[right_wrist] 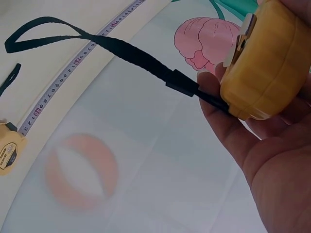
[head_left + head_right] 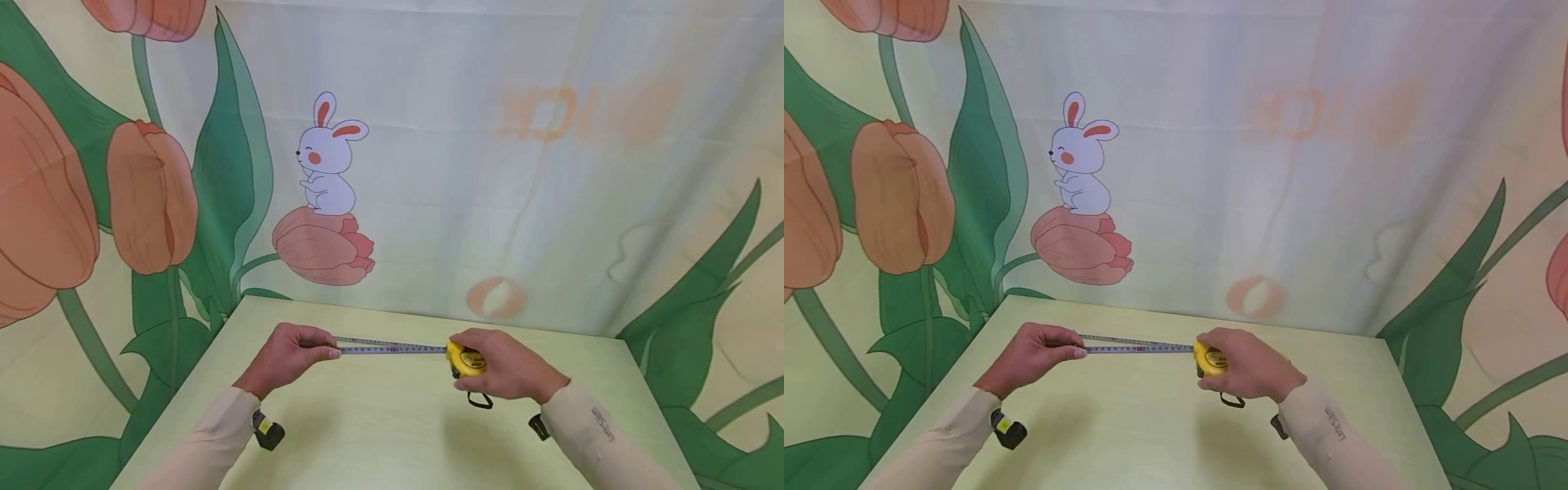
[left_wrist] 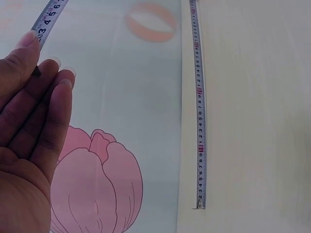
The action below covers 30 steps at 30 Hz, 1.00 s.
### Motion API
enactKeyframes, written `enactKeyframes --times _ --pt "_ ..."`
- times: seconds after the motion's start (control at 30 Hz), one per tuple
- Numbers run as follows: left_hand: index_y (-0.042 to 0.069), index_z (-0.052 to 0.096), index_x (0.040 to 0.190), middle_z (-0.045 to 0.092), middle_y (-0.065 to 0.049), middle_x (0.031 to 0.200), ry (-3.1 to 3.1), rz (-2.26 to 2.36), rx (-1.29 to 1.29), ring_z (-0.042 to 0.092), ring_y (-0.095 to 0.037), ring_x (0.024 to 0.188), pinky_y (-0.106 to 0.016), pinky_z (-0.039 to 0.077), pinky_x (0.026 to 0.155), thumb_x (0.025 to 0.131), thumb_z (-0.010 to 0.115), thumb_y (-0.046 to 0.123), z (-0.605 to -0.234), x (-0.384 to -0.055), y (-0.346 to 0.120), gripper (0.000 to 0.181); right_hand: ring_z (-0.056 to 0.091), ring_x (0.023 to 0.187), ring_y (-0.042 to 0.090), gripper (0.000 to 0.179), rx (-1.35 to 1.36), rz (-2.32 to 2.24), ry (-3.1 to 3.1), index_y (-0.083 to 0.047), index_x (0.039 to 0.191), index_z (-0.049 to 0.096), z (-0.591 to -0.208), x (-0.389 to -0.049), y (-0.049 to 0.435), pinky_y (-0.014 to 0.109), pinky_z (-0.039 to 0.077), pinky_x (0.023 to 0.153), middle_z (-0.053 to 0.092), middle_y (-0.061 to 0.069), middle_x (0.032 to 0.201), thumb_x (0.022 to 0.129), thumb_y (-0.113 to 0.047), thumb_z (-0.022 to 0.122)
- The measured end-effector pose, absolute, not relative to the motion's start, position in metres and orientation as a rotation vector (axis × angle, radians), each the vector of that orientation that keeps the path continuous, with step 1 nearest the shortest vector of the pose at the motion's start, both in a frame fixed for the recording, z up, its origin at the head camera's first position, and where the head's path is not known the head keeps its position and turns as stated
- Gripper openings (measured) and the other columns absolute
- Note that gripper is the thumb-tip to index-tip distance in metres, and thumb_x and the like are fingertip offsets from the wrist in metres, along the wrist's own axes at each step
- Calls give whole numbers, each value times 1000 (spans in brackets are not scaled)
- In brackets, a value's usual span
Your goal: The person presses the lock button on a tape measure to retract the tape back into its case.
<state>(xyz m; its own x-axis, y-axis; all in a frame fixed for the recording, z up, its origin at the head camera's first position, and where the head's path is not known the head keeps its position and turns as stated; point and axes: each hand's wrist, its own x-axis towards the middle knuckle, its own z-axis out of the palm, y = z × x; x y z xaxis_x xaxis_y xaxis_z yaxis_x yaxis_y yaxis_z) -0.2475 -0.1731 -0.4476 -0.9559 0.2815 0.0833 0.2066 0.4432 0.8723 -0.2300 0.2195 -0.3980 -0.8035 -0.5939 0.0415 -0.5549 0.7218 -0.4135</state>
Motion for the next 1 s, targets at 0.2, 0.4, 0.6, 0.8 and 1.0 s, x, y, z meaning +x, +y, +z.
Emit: enactKeyframes --times 0.2,0.4,0.6,0.8,1.0 --pt "8 82 106 80 -8 102 2611 1553 451 72 -19 86 -36 61 85 91 81 20 -447 -248 -172 19 58 98 10 57 -945 -622 2847 -9 135 65 -398 -229 220 32 54 89 68 -4 120 87 -32 85" --pt "6 81 106 80 -9 102 2598 1559 457 71 -19 85 -33 60 84 92 81 19 -446 -248 -171 20 58 97 9 56 -971 -644 2839 -10 134 65 -399 -229 217 31 54 89 68 -6 118 87 -32 85" --pt "7 82 105 80 -9 102 2584 1570 480 72 -18 85 -30 60 82 91 81 19 -446 -248 -170 18 58 98 10 56 -962 -651 2835 -10 134 65 -399 -228 215 31 54 90 67 -7 116 86 -31 85" --pt "8 82 105 80 -9 101 2589 1569 478 71 -19 85 -30 60 83 91 82 20 -446 -247 -170 18 58 98 10 56 -965 -634 2843 -10 134 65 -399 -227 214 31 54 89 68 -4 118 87 -32 85" --pt "8 82 104 80 -9 100 2566 1577 502 71 -19 84 -28 59 80 91 82 19 -447 -246 -168 17 57 96 10 56 -946 -633 2836 -10 135 65 -399 -225 212 31 54 88 68 -4 119 87 -32 85"
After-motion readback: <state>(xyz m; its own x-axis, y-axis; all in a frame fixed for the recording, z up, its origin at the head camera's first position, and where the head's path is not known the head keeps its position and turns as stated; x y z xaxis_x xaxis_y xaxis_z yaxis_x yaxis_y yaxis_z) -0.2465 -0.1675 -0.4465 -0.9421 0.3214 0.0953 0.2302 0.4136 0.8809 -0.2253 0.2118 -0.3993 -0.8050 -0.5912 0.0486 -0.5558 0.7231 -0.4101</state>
